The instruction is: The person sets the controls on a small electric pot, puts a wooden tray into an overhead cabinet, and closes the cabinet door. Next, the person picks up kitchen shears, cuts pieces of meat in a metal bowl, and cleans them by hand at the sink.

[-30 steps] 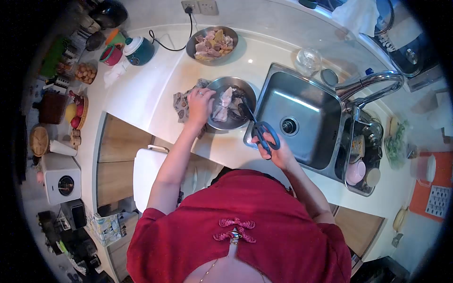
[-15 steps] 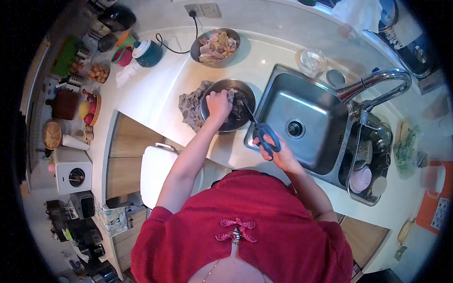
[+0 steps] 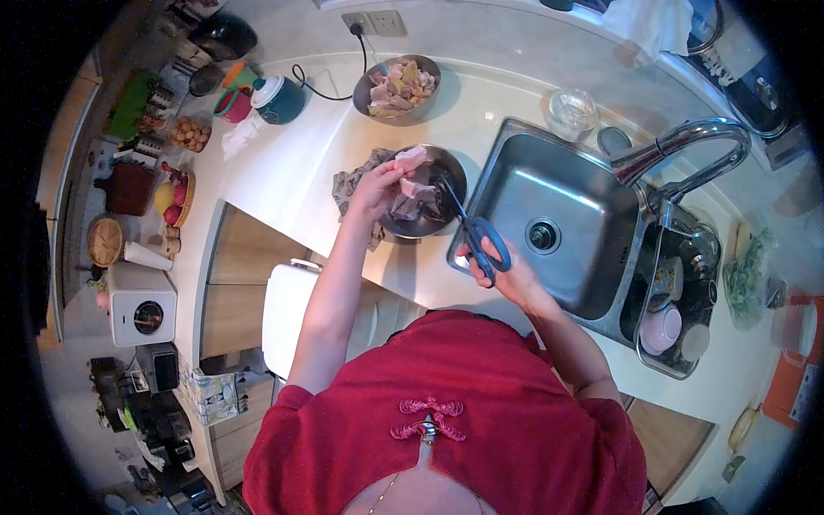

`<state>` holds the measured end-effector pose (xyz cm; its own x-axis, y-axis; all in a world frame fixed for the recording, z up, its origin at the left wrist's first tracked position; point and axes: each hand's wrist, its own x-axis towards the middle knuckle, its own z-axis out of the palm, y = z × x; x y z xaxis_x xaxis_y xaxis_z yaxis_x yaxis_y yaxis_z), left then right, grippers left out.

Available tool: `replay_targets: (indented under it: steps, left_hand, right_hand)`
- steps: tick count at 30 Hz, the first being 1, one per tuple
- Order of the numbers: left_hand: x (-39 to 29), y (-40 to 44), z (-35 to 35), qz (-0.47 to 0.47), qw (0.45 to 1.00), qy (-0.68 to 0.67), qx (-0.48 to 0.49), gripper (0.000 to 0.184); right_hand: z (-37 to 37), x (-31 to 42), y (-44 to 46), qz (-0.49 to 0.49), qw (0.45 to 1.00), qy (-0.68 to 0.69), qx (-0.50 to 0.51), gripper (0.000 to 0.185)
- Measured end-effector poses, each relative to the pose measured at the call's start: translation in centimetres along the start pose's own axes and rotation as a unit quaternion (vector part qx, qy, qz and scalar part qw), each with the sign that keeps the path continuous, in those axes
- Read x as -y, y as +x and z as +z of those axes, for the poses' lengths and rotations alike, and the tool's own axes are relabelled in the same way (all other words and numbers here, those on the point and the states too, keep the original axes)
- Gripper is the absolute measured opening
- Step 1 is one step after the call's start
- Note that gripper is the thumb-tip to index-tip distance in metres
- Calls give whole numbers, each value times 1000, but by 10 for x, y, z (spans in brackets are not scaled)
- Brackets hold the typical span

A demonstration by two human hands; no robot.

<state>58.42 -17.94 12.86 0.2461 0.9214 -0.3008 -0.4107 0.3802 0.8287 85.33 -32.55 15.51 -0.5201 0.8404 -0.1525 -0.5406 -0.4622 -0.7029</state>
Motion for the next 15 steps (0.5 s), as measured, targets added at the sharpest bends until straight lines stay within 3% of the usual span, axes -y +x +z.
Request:
replay_targets:
  steps: [6, 15]
  left_hand:
    - [-11, -18, 10, -58, 998, -37, 11, 29]
    - [-8, -18, 8, -70, 996, -18, 53, 28]
  right_hand:
    - [-9, -6, 3, 19, 998, 12, 63, 56]
    - [-1, 10, 19, 35, 996, -60, 51, 54]
